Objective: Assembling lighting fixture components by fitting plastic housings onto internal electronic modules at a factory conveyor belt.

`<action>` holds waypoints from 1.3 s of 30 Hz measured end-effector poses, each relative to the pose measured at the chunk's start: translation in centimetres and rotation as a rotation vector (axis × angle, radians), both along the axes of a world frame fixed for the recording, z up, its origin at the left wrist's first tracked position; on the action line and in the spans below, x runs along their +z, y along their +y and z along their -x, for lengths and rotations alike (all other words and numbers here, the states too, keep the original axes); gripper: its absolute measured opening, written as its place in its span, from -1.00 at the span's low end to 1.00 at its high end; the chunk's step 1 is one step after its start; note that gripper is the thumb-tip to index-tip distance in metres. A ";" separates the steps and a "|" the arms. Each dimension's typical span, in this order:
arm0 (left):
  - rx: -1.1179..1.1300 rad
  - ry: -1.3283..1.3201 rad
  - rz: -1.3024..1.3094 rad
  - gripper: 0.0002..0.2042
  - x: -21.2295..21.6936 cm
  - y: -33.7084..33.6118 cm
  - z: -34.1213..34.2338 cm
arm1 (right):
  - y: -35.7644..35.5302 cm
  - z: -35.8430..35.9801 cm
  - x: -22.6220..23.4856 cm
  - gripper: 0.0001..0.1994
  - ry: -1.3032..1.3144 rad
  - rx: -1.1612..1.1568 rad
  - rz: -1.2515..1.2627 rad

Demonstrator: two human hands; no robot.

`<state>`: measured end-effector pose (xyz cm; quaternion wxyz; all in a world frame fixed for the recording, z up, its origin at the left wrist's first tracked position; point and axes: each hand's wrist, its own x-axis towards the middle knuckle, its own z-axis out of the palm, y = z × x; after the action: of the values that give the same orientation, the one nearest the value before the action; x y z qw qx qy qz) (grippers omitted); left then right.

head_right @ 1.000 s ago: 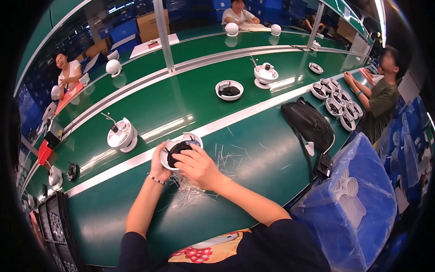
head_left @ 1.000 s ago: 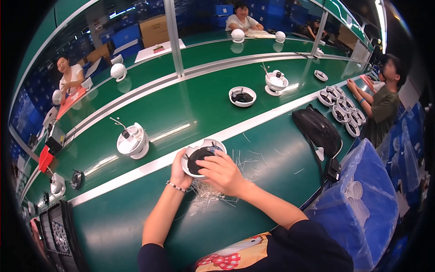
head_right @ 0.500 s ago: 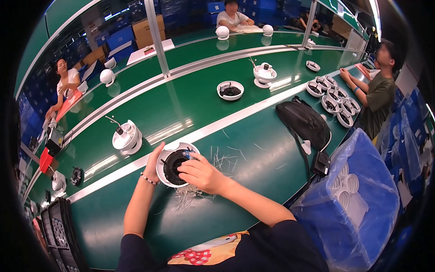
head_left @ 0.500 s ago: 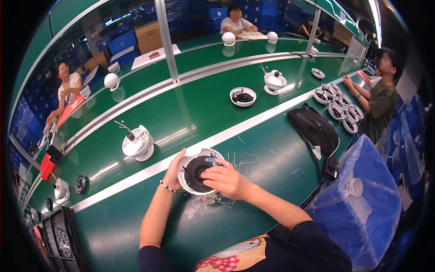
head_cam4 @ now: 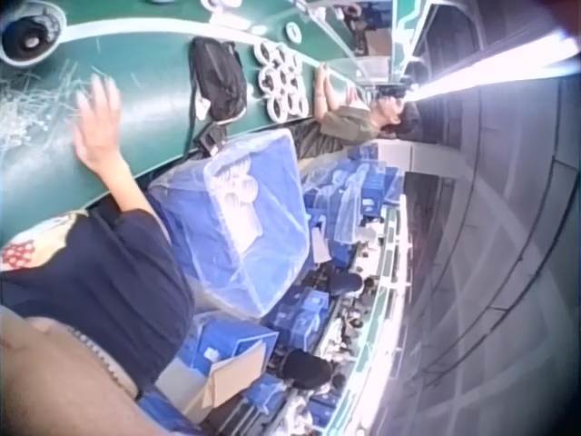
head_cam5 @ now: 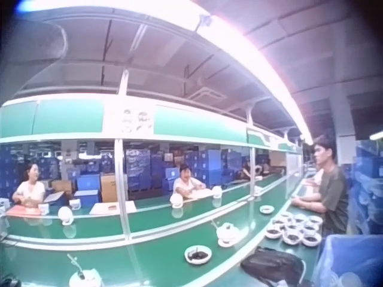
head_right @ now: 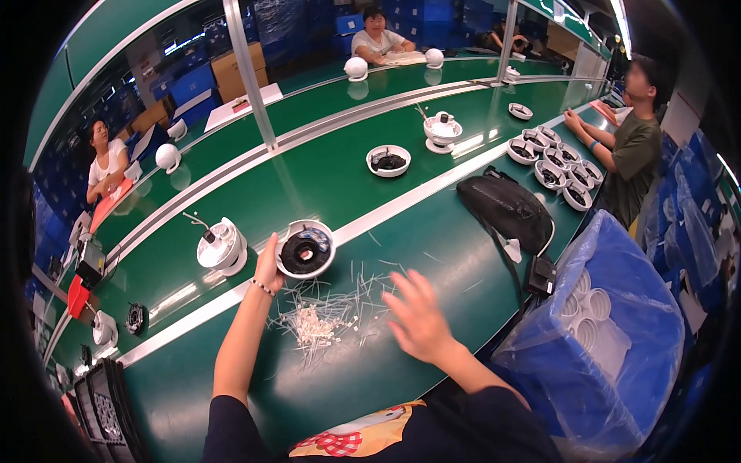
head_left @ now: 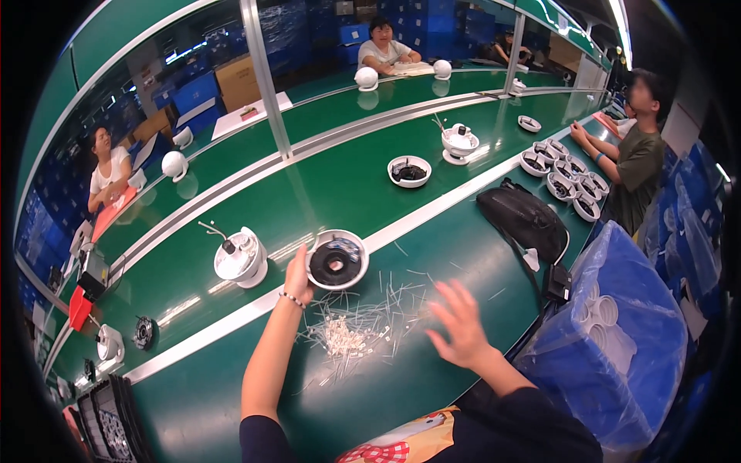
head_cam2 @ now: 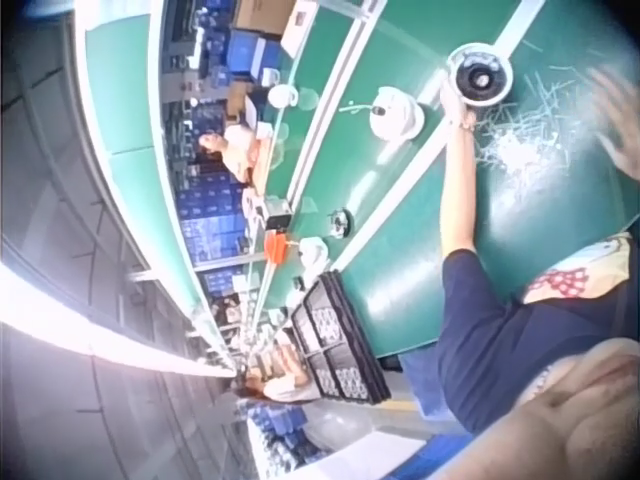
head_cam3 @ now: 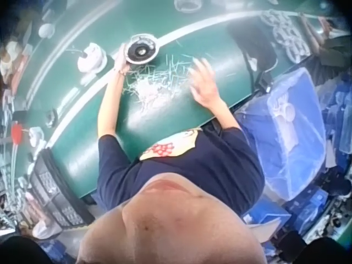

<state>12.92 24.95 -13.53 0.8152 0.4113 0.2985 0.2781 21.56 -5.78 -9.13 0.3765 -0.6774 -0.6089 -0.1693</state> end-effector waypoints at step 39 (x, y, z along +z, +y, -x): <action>-0.860 -0.154 -1.122 -0.52 1.1 -24.2 4.5 | -41.2 -16.1 -3.2 -0.69 0.819 -0.641 1.536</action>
<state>8.40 0.77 -12.48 0.5367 0.8295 -0.1371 0.0716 37.64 -46.93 -12.31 -0.0550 -0.8839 -0.1572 0.4371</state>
